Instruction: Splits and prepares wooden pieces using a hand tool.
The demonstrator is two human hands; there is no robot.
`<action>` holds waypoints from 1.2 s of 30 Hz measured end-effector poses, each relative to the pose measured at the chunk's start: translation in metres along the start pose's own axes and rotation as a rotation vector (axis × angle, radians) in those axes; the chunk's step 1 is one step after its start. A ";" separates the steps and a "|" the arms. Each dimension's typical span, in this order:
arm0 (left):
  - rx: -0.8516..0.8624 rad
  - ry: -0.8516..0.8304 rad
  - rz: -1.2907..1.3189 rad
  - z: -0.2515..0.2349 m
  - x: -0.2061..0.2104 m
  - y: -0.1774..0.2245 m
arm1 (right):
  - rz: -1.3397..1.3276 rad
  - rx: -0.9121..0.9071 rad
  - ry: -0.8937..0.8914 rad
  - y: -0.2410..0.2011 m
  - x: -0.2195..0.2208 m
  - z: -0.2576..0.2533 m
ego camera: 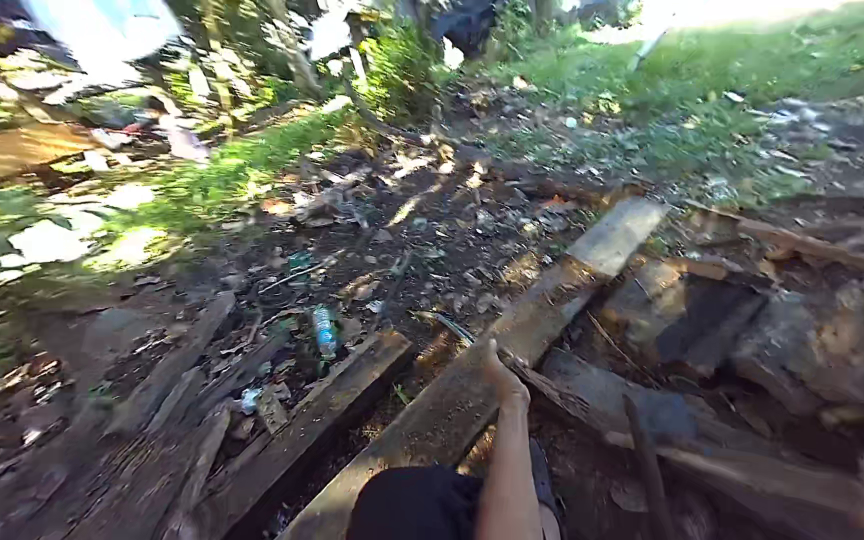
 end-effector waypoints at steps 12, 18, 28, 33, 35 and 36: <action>-0.056 -0.426 -0.200 0.059 0.078 0.002 | 0.021 -0.774 0.466 -0.154 -0.143 0.013; -0.049 -0.404 -0.274 0.061 0.093 0.000 | 0.088 -0.738 0.314 -0.131 -0.111 0.027; -0.001 -0.497 -0.172 0.084 0.123 0.013 | 0.150 -0.445 0.927 -0.140 -0.293 -0.042; 0.032 -0.622 -0.072 0.108 0.131 0.008 | 0.207 -0.232 0.670 -0.124 -0.315 -0.147; 0.011 -0.632 -0.040 0.116 0.133 0.005 | 0.162 -0.265 0.608 -0.119 -0.287 -0.127; -0.010 -0.630 -0.028 0.121 0.133 0.002 | 0.110 -0.318 0.553 -0.115 -0.257 -0.108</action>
Point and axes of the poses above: each hand's wrist, its own z-axis away from the middle knuckle, its own x-axis out of the palm, y = z × x, the point moved 5 cm from there along -z, towards the middle knuckle, and after that the axes turned 15 degrees about z, right-handed, at the moved point
